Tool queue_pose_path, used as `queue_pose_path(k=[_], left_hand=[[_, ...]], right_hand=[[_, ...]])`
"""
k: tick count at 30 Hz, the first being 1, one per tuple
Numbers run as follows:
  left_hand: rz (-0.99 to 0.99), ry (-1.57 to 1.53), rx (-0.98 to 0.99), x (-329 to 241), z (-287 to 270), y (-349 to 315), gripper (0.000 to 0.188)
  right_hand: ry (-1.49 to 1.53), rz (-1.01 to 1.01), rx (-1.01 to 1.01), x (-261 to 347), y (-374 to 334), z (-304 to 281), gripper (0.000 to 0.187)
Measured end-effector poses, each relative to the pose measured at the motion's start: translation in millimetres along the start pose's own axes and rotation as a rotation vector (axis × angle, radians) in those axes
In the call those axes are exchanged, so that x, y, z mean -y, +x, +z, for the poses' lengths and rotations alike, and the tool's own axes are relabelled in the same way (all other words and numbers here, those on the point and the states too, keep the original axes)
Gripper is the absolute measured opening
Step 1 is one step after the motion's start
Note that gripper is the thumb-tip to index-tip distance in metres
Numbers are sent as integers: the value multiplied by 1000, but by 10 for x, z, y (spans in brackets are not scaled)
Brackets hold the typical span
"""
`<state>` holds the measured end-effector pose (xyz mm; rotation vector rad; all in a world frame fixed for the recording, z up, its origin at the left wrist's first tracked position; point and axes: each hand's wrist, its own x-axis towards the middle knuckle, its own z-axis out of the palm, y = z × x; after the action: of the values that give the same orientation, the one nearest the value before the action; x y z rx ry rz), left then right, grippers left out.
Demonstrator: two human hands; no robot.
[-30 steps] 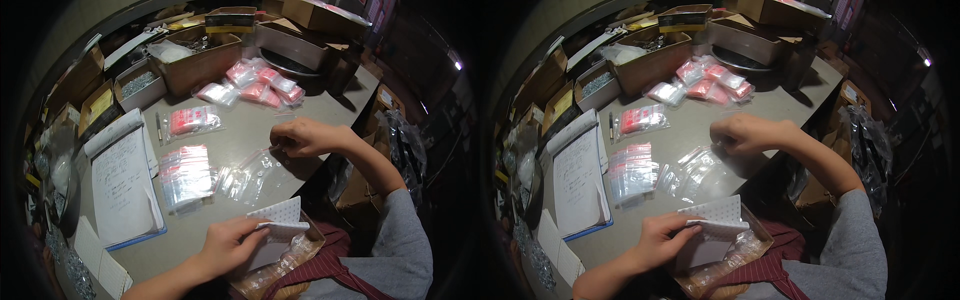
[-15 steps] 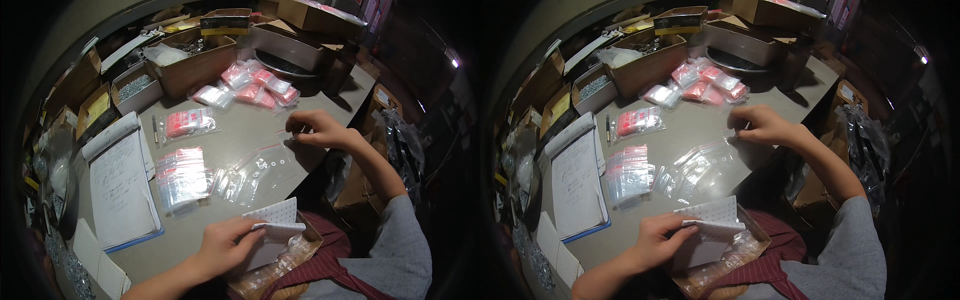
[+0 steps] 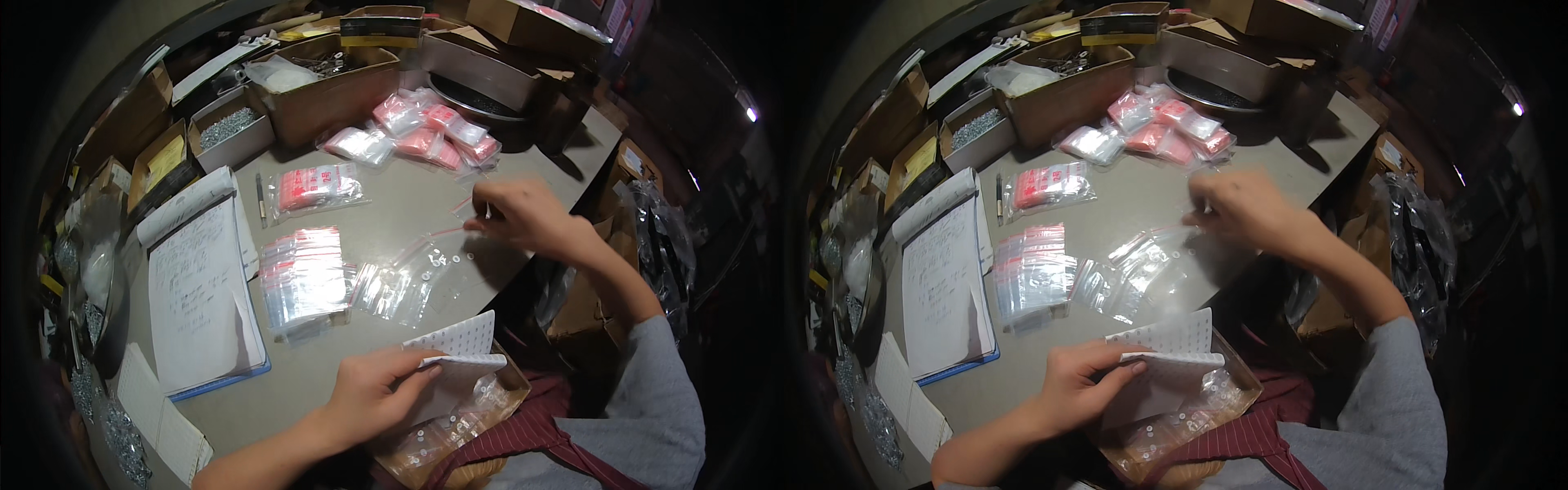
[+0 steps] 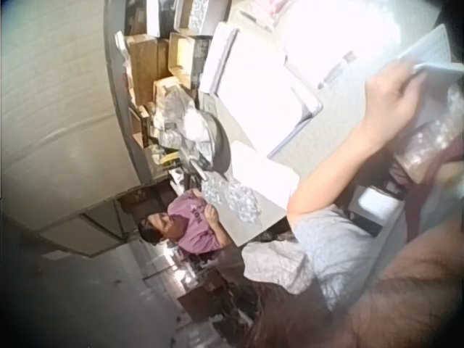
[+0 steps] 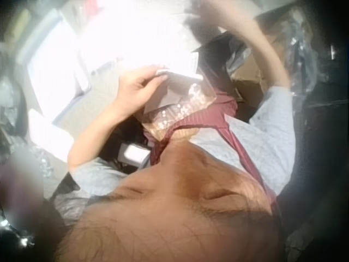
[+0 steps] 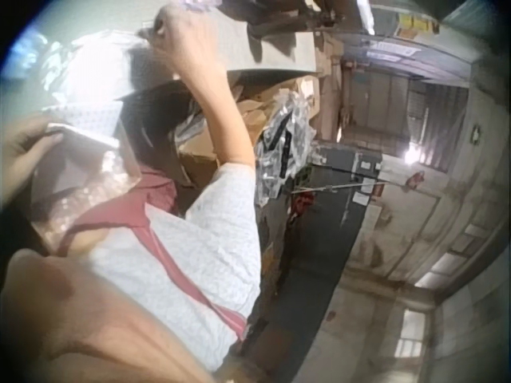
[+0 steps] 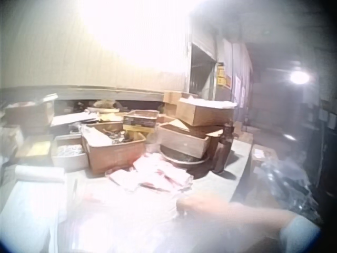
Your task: The person repeatedly picks small white circular items from a perforated sheet and places them into clear plastic bags on a cluttered workbench. The person then seals the bags and sets them aside.
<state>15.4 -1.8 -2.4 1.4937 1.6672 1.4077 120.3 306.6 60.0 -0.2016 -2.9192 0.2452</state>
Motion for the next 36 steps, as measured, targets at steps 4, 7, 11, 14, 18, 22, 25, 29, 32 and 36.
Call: queue_pose_path(k=[4, 7, 11, 14, 18, 22, 25, 29, 32, 36], left_hand=[[5, 15, -29, 50, 15, -49, 22], [58, -12, -45, 66, 52, -22, 22], [20, 15, -10, -6, 18, 22, 21], [-27, -29, -18, 27, 20, 10, 21], [-82, -62, -28, 76, 4, -63, 20], [-11, 71, 76, -37, -38, 46, 21], [39, 78, 61, 10, -24, 7, 21], [25, 47, 31, 44, -3, -18, 21], [1, 95, 79, -17, -44, -7, 23], [87, 114, 109, -3, -33, -31, 30]], right_hand=[[506, -288, 209, 613, -224, 6, 24], [477, -489, 153, 784, -330, 147, 26], [388, -496, 32, 853, -393, 184, 26], [347, -514, -6, 834, -408, 183, 27], [451, -256, 9, 361, -104, 48, 25], [24, -2, -80, -786, 123, 62, 15], [-23, -31, 69, -912, 234, 178, 28], [-253, -181, -50, -863, 252, 393, 31], [-332, -160, -123, -890, 251, 466, 29], [-147, 81, -70, -826, 253, 327, 37]])
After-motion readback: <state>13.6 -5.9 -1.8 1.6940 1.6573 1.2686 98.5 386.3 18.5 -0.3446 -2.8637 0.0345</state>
